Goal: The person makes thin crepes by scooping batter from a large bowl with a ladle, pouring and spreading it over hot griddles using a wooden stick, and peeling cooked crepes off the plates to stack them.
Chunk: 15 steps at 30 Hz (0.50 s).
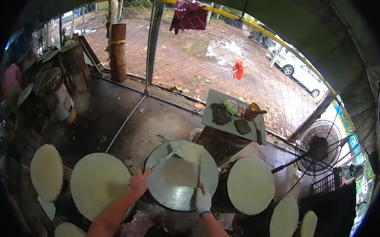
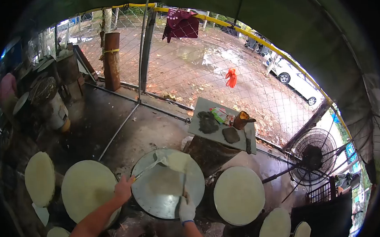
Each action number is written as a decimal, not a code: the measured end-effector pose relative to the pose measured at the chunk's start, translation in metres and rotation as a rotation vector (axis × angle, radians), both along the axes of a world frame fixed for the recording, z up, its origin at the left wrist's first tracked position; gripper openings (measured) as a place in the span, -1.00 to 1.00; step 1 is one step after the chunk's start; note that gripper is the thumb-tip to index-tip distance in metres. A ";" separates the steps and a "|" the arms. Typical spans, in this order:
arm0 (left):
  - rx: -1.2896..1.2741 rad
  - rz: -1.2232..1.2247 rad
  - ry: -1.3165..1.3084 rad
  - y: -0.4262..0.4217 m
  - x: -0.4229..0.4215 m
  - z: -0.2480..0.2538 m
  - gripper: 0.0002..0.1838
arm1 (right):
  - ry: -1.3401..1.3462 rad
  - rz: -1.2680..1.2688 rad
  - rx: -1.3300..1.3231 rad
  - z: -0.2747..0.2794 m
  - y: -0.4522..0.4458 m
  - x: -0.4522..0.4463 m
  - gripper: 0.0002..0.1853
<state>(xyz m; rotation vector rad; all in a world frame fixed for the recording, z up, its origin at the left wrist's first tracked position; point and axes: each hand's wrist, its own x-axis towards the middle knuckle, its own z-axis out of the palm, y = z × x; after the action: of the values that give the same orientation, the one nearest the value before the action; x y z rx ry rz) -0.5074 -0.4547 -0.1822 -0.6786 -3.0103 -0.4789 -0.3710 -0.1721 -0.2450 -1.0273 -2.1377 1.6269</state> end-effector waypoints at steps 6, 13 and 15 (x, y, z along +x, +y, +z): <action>0.083 0.037 0.112 -0.034 0.009 -0.005 -0.49 | -0.187 0.262 -0.084 0.105 -0.001 -0.010 -0.54; 0.095 0.023 0.104 -0.057 0.034 0.018 -0.56 | -0.178 0.321 -0.202 0.071 -0.003 -0.030 -0.51; 0.101 0.028 0.106 -0.068 0.044 0.012 -0.60 | -0.151 0.345 -0.240 0.060 0.007 -0.021 -0.54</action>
<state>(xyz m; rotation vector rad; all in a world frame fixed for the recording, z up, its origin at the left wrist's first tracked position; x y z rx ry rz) -0.4635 -0.5229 -0.1706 -0.6329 -2.8705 -0.5698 -0.3918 -0.1654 -0.1847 -0.9081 -2.3667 2.0654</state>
